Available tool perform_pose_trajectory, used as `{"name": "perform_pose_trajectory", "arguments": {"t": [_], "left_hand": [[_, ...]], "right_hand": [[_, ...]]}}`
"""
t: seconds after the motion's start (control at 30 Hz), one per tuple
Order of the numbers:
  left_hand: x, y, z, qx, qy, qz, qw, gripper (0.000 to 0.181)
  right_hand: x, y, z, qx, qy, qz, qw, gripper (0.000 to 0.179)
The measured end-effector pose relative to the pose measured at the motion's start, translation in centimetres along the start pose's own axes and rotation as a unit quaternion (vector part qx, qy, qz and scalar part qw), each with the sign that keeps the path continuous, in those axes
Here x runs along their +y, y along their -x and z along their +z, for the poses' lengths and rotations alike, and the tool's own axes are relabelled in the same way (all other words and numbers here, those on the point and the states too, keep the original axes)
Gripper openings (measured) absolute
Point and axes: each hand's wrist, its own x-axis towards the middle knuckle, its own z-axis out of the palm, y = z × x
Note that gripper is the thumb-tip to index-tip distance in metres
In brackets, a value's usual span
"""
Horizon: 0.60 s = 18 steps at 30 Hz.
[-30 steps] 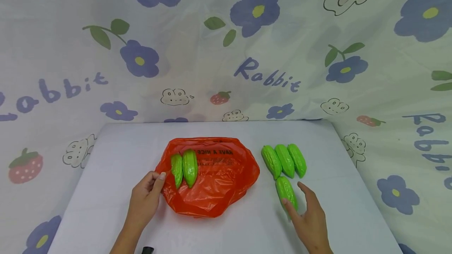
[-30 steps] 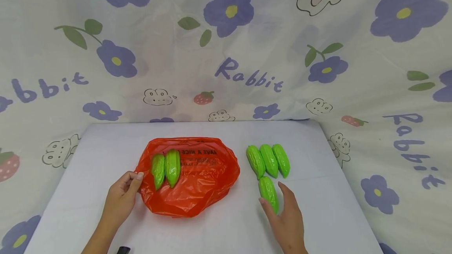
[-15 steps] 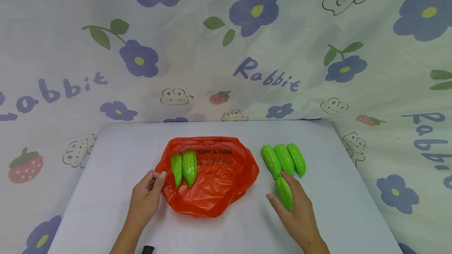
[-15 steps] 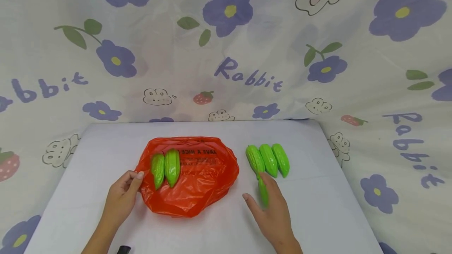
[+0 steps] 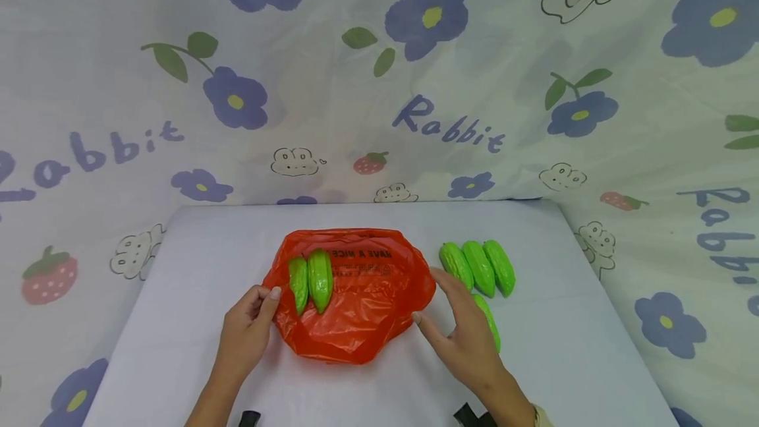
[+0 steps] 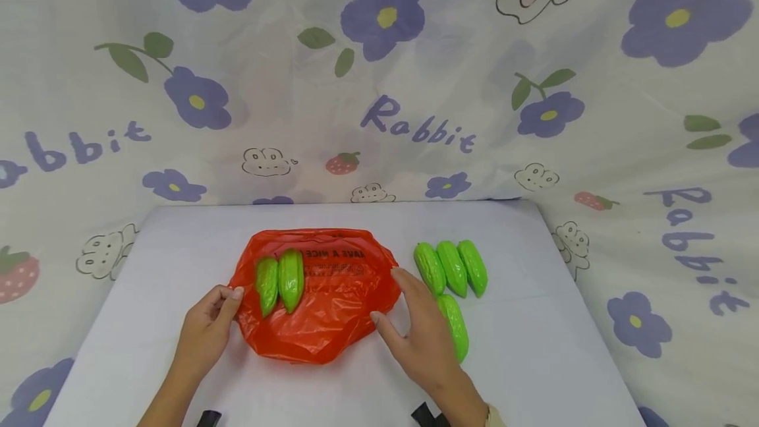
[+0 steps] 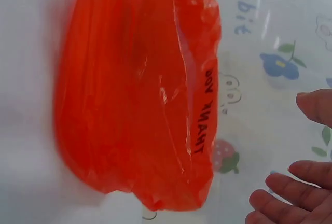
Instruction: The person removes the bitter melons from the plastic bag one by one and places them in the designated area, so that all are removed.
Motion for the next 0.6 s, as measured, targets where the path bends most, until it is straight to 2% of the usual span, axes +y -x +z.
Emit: {"name": "perform_pose_trajectory", "arguments": {"t": [0.3,0.43,0.6], "left_hand": [[-0.1,-0.2,-0.3,-0.01,0.003,0.006,0.9999,0.037],[-0.3,-0.2,-0.3,-0.003,-0.002,0.008,1.0,0.036],[-0.2,-0.3,-0.4,-0.002,-0.004,0.01,0.9999,0.036]], "right_hand": [[-1.7,-1.3,0.5,-0.063,0.021,0.001,0.9978,0.074],[-2.8,-2.3,0.8,-0.112,0.051,0.008,0.9923,0.076],[-4.1,-3.7,1.5,-0.167,0.059,0.012,0.9841,0.08]]}}
